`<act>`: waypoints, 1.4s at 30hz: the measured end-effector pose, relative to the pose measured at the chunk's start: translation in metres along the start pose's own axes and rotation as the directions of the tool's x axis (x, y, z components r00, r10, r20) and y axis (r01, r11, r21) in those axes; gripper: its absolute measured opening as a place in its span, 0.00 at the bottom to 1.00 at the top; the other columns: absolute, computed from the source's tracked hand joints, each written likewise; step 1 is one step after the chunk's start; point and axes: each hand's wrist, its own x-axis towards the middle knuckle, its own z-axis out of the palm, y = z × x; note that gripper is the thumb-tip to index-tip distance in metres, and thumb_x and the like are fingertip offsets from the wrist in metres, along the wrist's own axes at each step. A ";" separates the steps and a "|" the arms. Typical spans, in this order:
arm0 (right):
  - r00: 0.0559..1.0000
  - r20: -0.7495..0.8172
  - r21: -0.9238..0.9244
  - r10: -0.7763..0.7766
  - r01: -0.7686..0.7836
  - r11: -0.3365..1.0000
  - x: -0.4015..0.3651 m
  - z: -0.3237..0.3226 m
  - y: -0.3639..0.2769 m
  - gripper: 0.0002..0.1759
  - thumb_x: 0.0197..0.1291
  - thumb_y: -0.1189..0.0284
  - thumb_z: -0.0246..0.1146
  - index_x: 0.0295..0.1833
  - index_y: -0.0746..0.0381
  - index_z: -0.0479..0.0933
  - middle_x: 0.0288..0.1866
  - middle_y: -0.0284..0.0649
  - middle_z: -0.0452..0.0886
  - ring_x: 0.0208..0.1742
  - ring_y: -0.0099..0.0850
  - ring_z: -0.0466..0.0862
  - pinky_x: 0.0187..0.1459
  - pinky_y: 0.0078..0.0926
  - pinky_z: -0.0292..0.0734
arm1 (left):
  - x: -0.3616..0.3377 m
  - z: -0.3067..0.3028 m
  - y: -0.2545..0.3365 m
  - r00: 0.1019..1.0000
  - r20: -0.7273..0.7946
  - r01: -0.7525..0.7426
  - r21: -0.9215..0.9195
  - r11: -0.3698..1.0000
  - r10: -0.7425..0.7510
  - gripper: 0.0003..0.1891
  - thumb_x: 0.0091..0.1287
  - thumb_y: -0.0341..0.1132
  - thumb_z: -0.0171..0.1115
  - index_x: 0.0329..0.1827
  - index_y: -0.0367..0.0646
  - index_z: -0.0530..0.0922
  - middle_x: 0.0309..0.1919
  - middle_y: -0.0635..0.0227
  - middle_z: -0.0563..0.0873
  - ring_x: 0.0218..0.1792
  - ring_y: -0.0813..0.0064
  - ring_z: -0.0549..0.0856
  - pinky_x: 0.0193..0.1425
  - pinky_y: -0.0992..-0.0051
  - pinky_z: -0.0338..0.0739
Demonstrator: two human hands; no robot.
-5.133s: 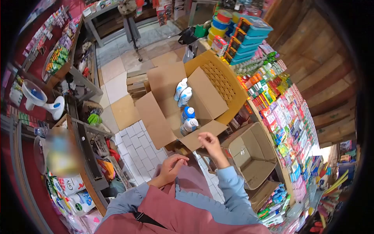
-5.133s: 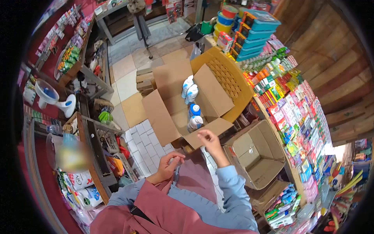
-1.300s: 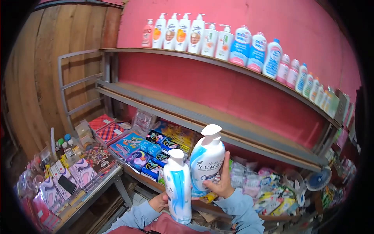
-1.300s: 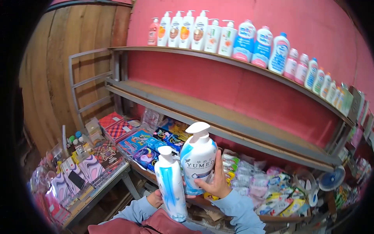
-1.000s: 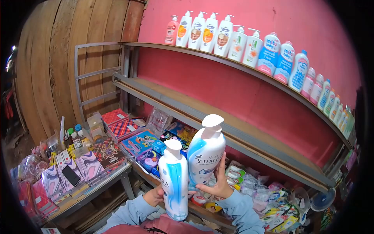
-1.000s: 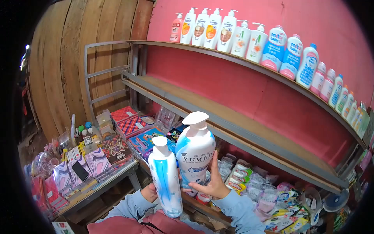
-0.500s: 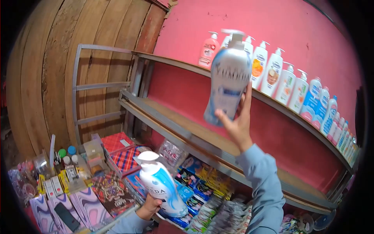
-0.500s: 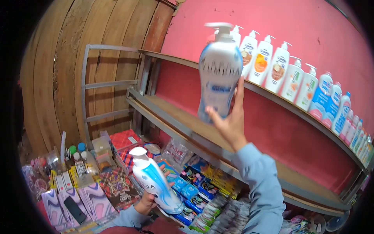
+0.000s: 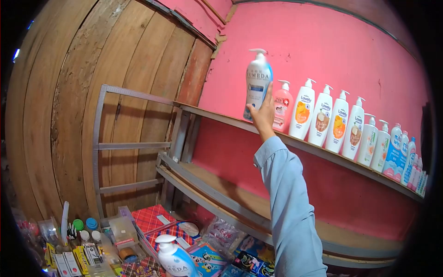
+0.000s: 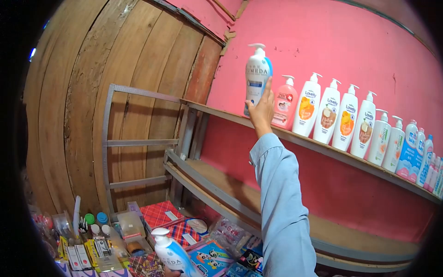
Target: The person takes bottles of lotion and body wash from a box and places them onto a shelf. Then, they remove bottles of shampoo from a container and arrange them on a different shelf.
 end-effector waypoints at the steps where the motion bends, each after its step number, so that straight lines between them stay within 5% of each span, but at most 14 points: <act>1: 0.998 0.009 -0.036 0.058 -0.057 0.998 -0.002 0.012 0.004 0.66 0.42 0.72 0.76 0.79 0.48 0.35 0.58 0.51 0.71 0.58 0.50 0.74 0.56 0.43 0.73 | 0.002 -0.005 0.004 1.000 -0.014 0.003 0.016 1.000 -0.003 0.50 0.46 0.53 0.79 0.67 0.36 0.61 0.56 0.57 0.78 0.54 0.65 0.81 0.56 0.66 0.79; 9: 0.974 0.067 -0.193 0.215 -0.199 0.961 0.008 0.046 0.035 0.64 0.43 0.65 0.76 0.78 0.49 0.39 0.65 0.56 0.64 0.59 0.54 0.75 0.55 0.46 0.74 | 0.015 -0.024 0.008 0.995 -0.084 0.058 0.090 0.994 -0.051 0.50 0.46 0.53 0.79 0.66 0.36 0.61 0.55 0.57 0.79 0.54 0.65 0.81 0.56 0.66 0.79; 16: 0.992 0.103 -0.363 -0.067 0.100 0.926 0.001 0.018 0.024 0.62 0.36 0.60 0.80 0.76 0.52 0.49 0.69 0.59 0.57 0.57 0.55 0.77 0.48 0.44 0.80 | 0.024 -0.026 0.007 0.995 -0.084 0.069 0.110 0.992 -0.060 0.49 0.46 0.53 0.79 0.66 0.36 0.62 0.55 0.58 0.79 0.53 0.65 0.81 0.56 0.66 0.80; 25: 0.985 0.169 -0.373 -0.039 0.100 0.922 0.008 0.013 0.031 0.60 0.32 0.60 0.81 0.72 0.56 0.55 0.63 0.55 0.63 0.44 0.51 0.83 0.38 0.43 0.83 | 0.025 -0.023 0.009 0.995 -0.080 0.067 0.132 0.989 -0.057 0.49 0.46 0.53 0.78 0.66 0.36 0.62 0.54 0.58 0.79 0.53 0.66 0.81 0.55 0.67 0.80; 32: 0.927 0.366 -0.415 -0.083 0.243 0.877 0.001 0.016 0.037 0.43 0.43 0.65 0.76 0.68 0.43 0.66 0.46 0.48 0.73 0.43 0.49 0.83 0.40 0.45 0.79 | 0.025 -0.025 0.007 0.995 -0.089 0.063 0.140 0.988 -0.051 0.49 0.47 0.54 0.78 0.66 0.36 0.62 0.54 0.59 0.79 0.53 0.66 0.82 0.55 0.67 0.80; 42: 0.920 0.391 -0.444 -0.032 0.219 0.869 0.004 0.025 0.049 0.39 0.44 0.65 0.75 0.65 0.46 0.69 0.48 0.47 0.75 0.45 0.49 0.83 0.43 0.43 0.80 | 0.027 -0.025 0.010 0.993 -0.112 0.065 0.157 0.985 -0.048 0.49 0.47 0.54 0.78 0.66 0.36 0.62 0.53 0.59 0.80 0.52 0.66 0.82 0.54 0.67 0.80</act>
